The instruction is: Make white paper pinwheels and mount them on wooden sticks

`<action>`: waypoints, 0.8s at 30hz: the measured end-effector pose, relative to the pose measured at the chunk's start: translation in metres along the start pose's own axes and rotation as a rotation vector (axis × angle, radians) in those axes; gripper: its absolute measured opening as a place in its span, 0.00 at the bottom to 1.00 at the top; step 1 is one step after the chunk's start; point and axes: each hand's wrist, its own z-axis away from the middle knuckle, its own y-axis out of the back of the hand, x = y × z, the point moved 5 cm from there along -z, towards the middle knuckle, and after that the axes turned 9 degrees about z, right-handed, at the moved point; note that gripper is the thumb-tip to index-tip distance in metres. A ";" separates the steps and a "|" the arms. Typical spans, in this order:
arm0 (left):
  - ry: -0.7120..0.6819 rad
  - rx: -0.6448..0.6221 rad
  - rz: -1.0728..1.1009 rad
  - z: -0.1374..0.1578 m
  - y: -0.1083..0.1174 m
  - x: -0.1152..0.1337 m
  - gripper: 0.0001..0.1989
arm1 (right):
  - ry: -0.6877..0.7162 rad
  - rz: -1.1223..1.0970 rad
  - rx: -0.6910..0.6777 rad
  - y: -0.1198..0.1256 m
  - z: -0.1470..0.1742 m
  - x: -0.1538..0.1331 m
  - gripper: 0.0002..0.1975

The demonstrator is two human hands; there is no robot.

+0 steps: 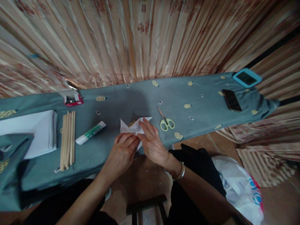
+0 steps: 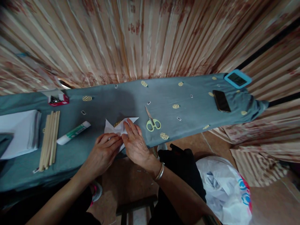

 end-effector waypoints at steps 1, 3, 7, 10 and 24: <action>-0.001 0.000 0.000 0.000 0.000 0.000 0.14 | -0.001 -0.003 0.004 0.000 0.000 0.000 0.15; 0.000 -0.004 -0.002 0.000 -0.001 0.000 0.14 | -0.003 -0.004 0.012 -0.002 0.002 0.000 0.15; 0.016 -0.019 0.004 0.000 -0.002 -0.001 0.14 | -0.010 0.000 0.017 -0.006 0.005 0.001 0.16; 0.021 -0.021 0.008 0.000 -0.002 0.000 0.13 | -0.013 0.005 0.021 -0.009 0.006 0.003 0.16; 0.055 -0.042 0.025 0.002 -0.002 0.001 0.13 | -0.081 -0.139 0.052 0.001 0.017 0.011 0.23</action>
